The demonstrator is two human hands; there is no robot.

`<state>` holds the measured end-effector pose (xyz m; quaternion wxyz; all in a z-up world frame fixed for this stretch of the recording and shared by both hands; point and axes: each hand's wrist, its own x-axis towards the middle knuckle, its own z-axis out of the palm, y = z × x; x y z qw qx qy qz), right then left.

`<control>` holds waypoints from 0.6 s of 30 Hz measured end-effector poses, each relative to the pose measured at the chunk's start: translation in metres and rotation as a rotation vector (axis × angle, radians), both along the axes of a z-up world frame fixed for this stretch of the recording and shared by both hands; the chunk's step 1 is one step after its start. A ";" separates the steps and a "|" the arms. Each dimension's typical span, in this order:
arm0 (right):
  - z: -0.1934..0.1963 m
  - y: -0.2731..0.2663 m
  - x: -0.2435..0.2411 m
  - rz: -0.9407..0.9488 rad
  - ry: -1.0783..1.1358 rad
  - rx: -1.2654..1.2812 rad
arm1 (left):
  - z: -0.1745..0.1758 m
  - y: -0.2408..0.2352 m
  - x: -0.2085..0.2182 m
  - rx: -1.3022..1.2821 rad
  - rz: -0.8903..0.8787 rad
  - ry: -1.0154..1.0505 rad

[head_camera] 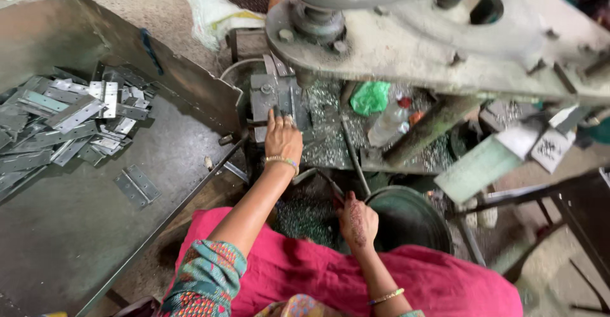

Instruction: The person operates a manual punch press to process metal hinges. They pick up individual metal pieces, place them into the machine, press down on a lever, and then move the processed parts into a collection tray.

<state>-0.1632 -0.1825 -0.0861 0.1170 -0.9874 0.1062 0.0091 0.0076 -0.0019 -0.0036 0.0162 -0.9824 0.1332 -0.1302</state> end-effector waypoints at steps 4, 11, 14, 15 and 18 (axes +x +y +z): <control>0.013 0.002 0.026 0.044 0.040 0.015 | 0.001 0.001 0.004 0.020 -0.016 0.147; 0.033 0.007 0.046 0.071 0.017 -0.102 | -0.008 -0.014 0.044 0.095 0.043 0.047; 0.017 0.005 0.013 0.008 0.017 -0.057 | -0.031 -0.014 0.043 0.054 0.032 -0.030; 0.015 0.001 0.006 0.016 0.020 0.002 | -0.036 -0.013 0.042 0.023 0.031 -0.060; 0.009 0.004 0.005 0.006 0.016 0.077 | -0.041 -0.001 0.039 -0.066 -0.005 -0.037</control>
